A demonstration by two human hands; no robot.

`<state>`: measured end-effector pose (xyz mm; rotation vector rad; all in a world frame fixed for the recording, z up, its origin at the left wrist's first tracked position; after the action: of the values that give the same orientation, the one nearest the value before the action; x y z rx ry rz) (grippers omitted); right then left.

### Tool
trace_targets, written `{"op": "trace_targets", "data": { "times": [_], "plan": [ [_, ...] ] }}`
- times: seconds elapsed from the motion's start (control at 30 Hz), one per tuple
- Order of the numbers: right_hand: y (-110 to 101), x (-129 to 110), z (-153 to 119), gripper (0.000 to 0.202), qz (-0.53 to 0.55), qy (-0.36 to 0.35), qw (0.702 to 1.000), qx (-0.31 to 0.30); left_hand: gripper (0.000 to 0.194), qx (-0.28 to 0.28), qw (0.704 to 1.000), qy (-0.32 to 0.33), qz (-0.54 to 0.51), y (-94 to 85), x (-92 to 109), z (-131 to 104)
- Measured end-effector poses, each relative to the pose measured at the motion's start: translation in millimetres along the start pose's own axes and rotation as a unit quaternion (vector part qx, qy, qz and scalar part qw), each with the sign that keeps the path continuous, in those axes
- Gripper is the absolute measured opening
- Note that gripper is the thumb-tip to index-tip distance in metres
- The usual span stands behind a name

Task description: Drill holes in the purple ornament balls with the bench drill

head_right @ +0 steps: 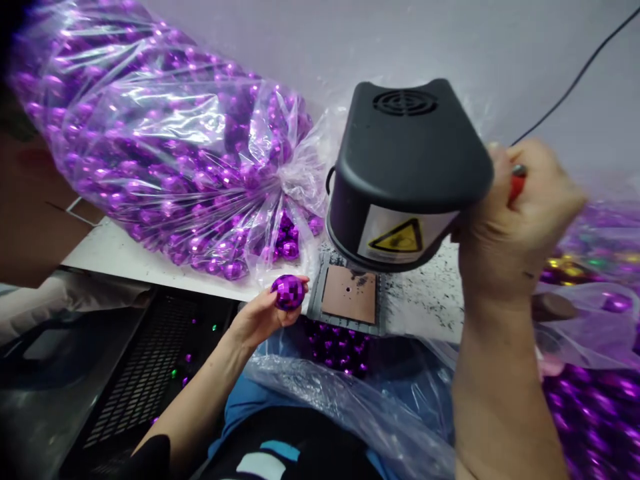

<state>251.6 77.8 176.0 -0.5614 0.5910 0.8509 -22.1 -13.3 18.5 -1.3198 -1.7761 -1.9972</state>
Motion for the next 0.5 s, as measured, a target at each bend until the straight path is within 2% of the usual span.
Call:
{"op": "trace_targets", "data": {
  "times": [0.17,0.23,0.3,0.37,0.5],
  "plan": [
    [4,-14,0,0.038,-0.030,0.031,0.999,0.002,0.049,-0.007,1.000,-0.003,0.006,-0.7,-13,2],
    [3,-14,0,0.039,-0.033,0.028,0.999,-0.004,0.052,-0.004,1.000,-0.005,0.025,0.3,-18,5],
    [2,-13,0,0.041,-0.032,0.024,0.999,-0.010,0.060,0.008,0.996,-0.018,0.092,2.9,-24,10],
    [3,-13,0,0.042,-0.028,0.022,0.999,-0.012,0.064,0.033,0.979,-0.020,0.200,5.7,-29,17],
    [3,-13,-1,0.045,-0.025,0.023,0.999,-0.018,0.058,0.070,0.914,0.015,0.398,5.0,-34,38]
  ]
}}
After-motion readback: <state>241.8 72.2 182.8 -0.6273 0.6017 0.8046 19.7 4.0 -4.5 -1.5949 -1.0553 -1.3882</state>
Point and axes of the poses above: each hand's wrist, its own z-axis towards the middle knuckle, its own y-axis out of the palm, x = y × z, the point moved 3 cm from there along z, towards the middle knuckle, and after that the axes turned 7 degrees about -x, right-handed, at the moved point
